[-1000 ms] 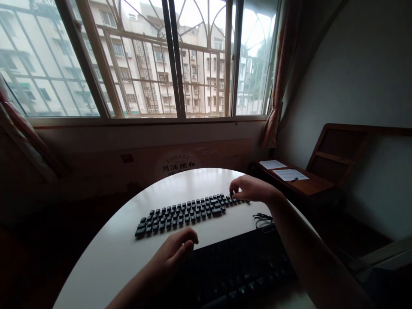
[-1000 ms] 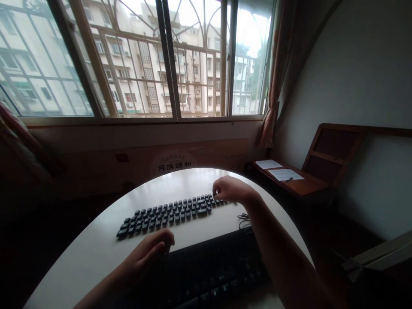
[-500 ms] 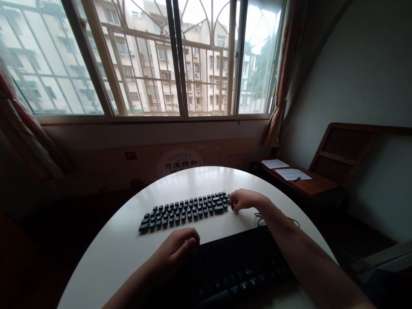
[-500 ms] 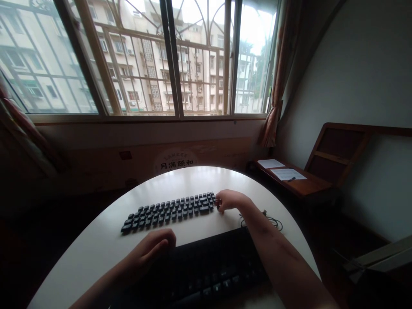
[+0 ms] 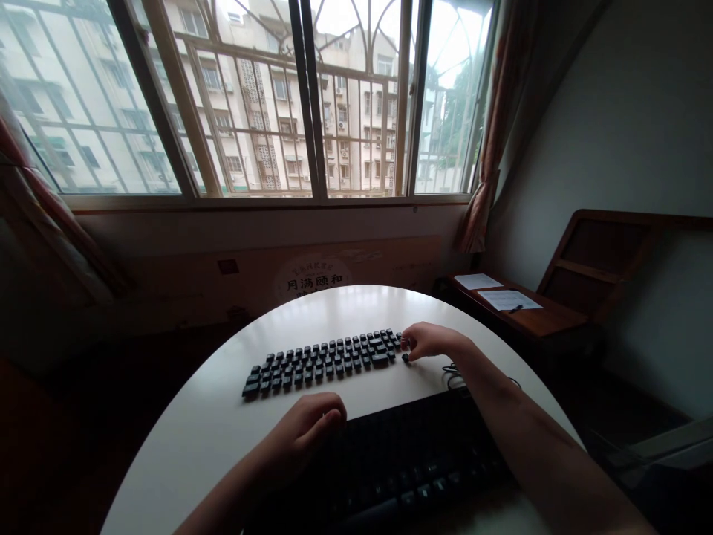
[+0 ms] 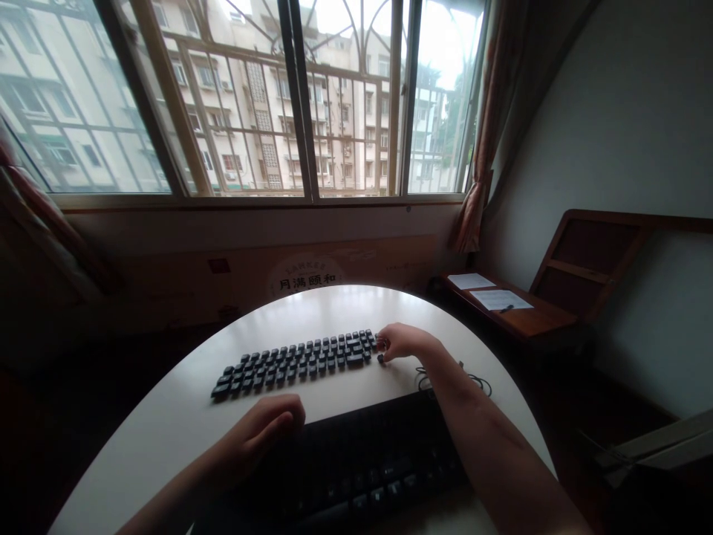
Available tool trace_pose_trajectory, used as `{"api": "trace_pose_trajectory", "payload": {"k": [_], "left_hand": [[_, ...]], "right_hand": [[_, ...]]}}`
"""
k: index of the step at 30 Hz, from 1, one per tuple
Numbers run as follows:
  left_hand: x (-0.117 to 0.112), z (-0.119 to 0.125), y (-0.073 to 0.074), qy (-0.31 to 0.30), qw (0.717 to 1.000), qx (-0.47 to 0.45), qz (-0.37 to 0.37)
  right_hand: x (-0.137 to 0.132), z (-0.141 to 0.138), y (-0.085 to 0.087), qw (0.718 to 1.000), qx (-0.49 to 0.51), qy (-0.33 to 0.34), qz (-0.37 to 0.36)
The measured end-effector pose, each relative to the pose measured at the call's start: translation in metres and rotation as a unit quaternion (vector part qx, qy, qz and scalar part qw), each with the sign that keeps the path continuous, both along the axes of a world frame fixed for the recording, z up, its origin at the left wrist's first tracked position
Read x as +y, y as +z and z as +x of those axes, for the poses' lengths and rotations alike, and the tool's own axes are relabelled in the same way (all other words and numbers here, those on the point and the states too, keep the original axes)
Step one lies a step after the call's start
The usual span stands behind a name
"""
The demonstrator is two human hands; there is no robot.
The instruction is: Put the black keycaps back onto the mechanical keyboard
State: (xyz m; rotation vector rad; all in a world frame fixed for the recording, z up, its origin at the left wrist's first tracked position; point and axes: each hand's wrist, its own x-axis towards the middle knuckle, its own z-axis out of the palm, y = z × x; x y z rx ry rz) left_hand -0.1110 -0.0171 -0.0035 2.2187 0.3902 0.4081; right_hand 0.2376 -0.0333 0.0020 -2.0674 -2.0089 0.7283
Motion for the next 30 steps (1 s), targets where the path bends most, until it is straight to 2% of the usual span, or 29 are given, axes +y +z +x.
{"api": "trace_pose_trajectory", "payload": {"k": [6, 18, 25, 30], "left_hand": [[0.0, 0.0, 0.001, 0.0, 1.0, 0.007, 0.005], [-0.001, 0.0, 0.003, -0.005, 1.0, -0.004, -0.006], [0.0, -0.001, -0.001, -0.008, 1.0, -0.002, -0.007], [0.0, 0.001, 0.001, -0.011, 1.0, -0.006, 0.001]], "right_hand": [[0.002, -0.004, -0.003, 1.0, -0.002, -0.001, 0.006], [0.001, -0.016, -0.003, 0.997, -0.041, 0.001, 0.068], [0.003, -0.014, -0.005, 0.994, -0.059, 0.002, 0.091], [0.002, -0.01, -0.005, 0.991, -0.064, -0.003, 0.119]]}}
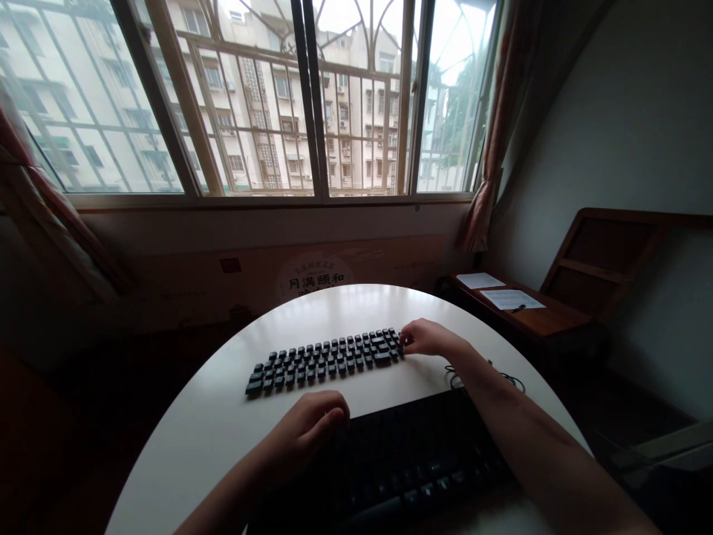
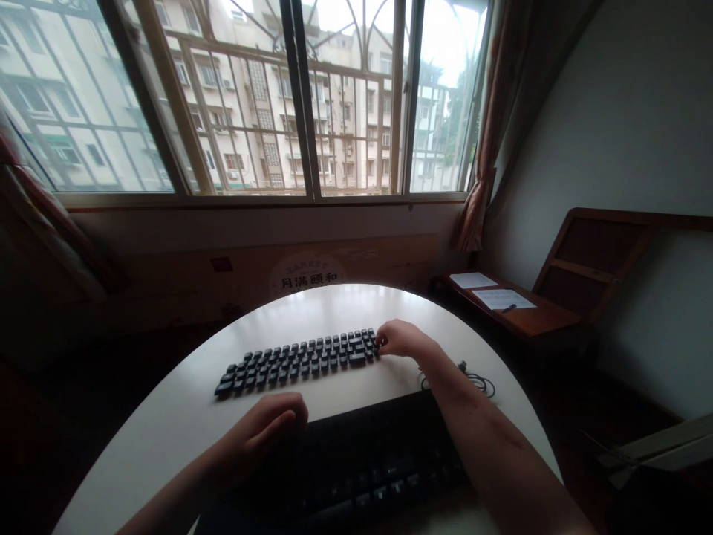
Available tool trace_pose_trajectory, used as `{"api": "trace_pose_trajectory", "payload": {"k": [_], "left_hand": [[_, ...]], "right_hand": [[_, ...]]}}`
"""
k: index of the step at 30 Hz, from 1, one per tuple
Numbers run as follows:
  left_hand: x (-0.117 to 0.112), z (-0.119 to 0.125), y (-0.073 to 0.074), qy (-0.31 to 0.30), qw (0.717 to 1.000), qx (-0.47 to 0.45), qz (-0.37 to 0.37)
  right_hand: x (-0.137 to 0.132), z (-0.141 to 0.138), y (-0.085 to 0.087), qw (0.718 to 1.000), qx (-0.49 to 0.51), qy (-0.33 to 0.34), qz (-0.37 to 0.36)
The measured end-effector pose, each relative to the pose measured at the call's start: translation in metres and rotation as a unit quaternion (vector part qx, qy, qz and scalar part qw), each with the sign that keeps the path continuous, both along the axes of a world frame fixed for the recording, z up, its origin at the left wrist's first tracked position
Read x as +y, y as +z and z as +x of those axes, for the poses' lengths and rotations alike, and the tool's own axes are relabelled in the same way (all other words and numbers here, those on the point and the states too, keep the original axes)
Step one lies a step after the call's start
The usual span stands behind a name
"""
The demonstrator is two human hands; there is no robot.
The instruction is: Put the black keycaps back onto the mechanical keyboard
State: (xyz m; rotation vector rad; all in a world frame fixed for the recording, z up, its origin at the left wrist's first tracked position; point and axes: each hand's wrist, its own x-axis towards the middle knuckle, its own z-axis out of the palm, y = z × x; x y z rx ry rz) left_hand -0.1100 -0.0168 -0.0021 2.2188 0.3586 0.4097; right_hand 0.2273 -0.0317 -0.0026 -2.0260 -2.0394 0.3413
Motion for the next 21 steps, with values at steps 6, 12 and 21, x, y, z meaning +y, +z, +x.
{"api": "trace_pose_trajectory", "payload": {"k": [6, 12, 21], "left_hand": [[-0.002, 0.0, 0.007, 0.015, 1.0, 0.009, 0.01], [0.003, -0.003, 0.005, 0.018, 0.999, 0.003, 0.034], [0.009, 0.001, 0.004, 0.015, 0.995, 0.027, 0.098]], "right_hand": [[-0.013, 0.003, 0.035, 0.996, 0.011, -0.022, 0.087], [-0.052, 0.005, 0.091, 0.958, 0.165, 0.001, 0.236], [-0.147, 0.017, 0.05, 0.937, 0.333, -0.099, 0.031]]}}
